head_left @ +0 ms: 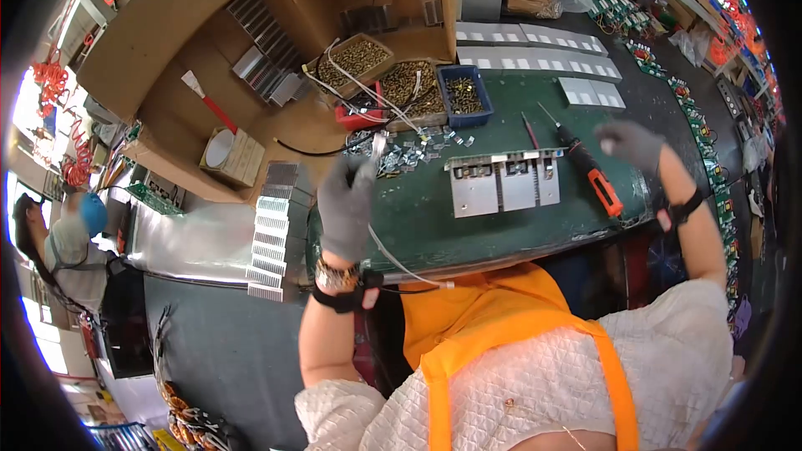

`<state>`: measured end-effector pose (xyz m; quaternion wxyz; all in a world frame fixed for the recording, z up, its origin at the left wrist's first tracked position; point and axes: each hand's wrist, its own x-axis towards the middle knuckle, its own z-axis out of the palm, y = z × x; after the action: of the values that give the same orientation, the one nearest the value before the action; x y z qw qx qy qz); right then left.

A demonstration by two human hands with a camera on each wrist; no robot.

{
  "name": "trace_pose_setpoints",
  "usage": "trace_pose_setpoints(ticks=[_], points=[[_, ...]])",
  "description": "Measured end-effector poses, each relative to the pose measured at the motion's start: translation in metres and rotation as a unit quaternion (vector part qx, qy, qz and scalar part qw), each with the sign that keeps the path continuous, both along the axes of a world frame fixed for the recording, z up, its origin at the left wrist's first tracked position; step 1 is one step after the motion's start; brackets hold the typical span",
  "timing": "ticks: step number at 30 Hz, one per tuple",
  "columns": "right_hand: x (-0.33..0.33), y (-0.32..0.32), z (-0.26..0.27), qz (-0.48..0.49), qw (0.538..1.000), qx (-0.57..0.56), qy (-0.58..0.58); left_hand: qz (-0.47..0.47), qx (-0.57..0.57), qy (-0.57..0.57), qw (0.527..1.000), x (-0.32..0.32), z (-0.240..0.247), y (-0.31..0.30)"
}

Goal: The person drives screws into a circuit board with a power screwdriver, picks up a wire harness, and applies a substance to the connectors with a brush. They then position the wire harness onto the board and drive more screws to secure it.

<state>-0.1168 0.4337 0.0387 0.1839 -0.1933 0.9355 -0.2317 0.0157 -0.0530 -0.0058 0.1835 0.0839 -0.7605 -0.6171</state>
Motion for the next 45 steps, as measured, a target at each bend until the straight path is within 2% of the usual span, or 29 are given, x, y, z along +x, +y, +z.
trace_pose_setpoints(ticks=[3, 4, 5, 7, 10, 12, 14, 15, 16, 18, 20, 22, 24, 25, 26, 29, 30, 32, 33, 34, 36, 37, 38, 40, 41, 42, 43, 44, 45], points=[[0.039, 0.023, -0.047, -0.12, 0.983, 0.135, 0.008, -0.024, 0.021, 0.019, 0.999, -0.059, 0.027, 0.016], [0.057, -0.001, -0.027, -0.193, 0.971, 0.101, -0.095, -0.024, 0.015, 0.023, 0.999, -0.082, 0.025, 0.018], [0.056, 0.043, -0.084, -0.071, 0.99, 0.071, 0.101, -0.031, 0.051, -0.011, 0.998, -0.108, 0.014, 0.019], [0.068, 0.039, -0.084, -0.095, 0.991, 0.025, 0.087, -0.036, 0.085, -0.046, 0.995, -0.15, -0.01, 0.022], [0.072, 0.039, -0.086, -0.115, 0.99, -0.05, 0.06, -0.041, -0.026, -0.097, 0.994, -0.184, -0.026, 0.035], [0.065, 0.039, -0.091, -0.052, 0.991, -0.019, 0.122, -0.054, 0.037, -0.159, 0.985, -0.192, -0.021, 0.044], [0.056, 0.03, -0.089, -0.036, 0.991, 0.027, 0.128, -0.087, 0.024, -0.167, 0.982, -0.21, -0.032, 0.031], [0.049, 0.026, -0.09, 0.058, 0.971, 0.091, 0.215, -0.049, -0.221, -0.115, 0.967, -0.214, -0.03, 0.027], [0.044, 0.021, -0.089, 0.148, 0.93, 0.153, 0.3, -0.01, -0.452, -0.059, 0.89, -0.219, -0.027, 0.023], [0.031, 0.011, -0.086, 0.186, 0.92, 0.178, 0.297, 0.001, -0.484, -0.092, 0.87, -0.237, -0.014, 0.007], [0.014, 0.006, -0.088, 0.284, 0.878, 0.126, 0.364, 0.012, -0.533, -0.149, 0.833, -0.258, 0.003, -0.015], [0.003, 0.001, -0.09, 0.301, 0.864, 0.127, 0.382, 0.013, -0.552, -0.13, 0.824, -0.275, -0.001, -0.038], [0.0, 0.001, -0.089, 0.343, 0.863, 0.144, 0.342, -0.106, -0.546, -0.145, 0.819, -0.275, 0.022, -0.03], [0.001, 0.003, -0.09, 0.34, 0.864, 0.146, 0.341, -0.163, -0.518, -0.211, 0.813, -0.274, 0.036, -0.025], [0.002, 0.006, -0.091, 0.334, 0.867, 0.124, 0.347, -0.166, -0.516, -0.21, 0.813, -0.276, 0.038, -0.025], [0.012, 0.017, -0.098, 0.297, 0.884, 0.065, 0.356, -0.21, -0.676, -0.175, 0.684, -0.293, 0.033, -0.054], [0.018, 0.018, -0.098, 0.264, 0.895, 0.028, 0.358, -0.209, -0.674, -0.178, 0.686, -0.292, 0.034, -0.056], [0.036, 0.016, -0.084, 0.237, 0.905, 0.027, 0.352, -0.055, -0.606, -0.19, 0.77, -0.291, 0.034, -0.057], [0.044, 0.014, -0.075, 0.195, 0.919, -0.047, 0.339, -0.098, -0.673, -0.221, 0.699, -0.301, 0.025, -0.061], [0.051, 0.013, -0.07, 0.149, 0.927, -0.12, 0.324, -0.1, -0.672, -0.219, 0.7, -0.305, 0.014, -0.066], [0.059, 0.017, -0.069, 0.135, 0.92, -0.13, 0.343, -0.126, -0.674, -0.232, 0.69, -0.306, 0.008, -0.066], [0.065, 0.017, -0.063, 0.095, 0.911, -0.199, 0.348, -0.135, -0.687, -0.279, 0.657, -0.314, 0.01, -0.064], [0.071, 0.016, -0.055, 0.056, 0.897, -0.267, 0.349, -0.138, -0.685, -0.279, 0.659, -0.318, 0.009, -0.063], [0.085, 0.023, -0.034, -0.009, 0.901, -0.309, 0.306, -0.15, -0.723, -0.29, 0.609, -0.318, 0.008, -0.067], [0.092, 0.018, -0.026, -0.049, 0.884, -0.374, 0.277, -0.112, -0.699, -0.265, 0.655, -0.313, 0.005, -0.067], [0.1, 0.015, -0.014, -0.089, 0.861, -0.437, 0.247, -0.111, -0.699, -0.263, 0.656, -0.31, 0.005, -0.07], [0.104, 0.032, -0.01, -0.081, 0.89, -0.38, 0.24, -0.098, -0.702, -0.221, 0.67, -0.305, 0.004, -0.073], [0.107, 0.035, -0.002, -0.084, 0.877, -0.41, 0.237, -0.086, -0.703, -0.178, 0.683, -0.299, 0.008, -0.069], [0.112, 0.026, 0.004, -0.144, 0.82, -0.504, 0.229, -0.089, -0.703, -0.176, 0.684, -0.293, 0.017, -0.062]])
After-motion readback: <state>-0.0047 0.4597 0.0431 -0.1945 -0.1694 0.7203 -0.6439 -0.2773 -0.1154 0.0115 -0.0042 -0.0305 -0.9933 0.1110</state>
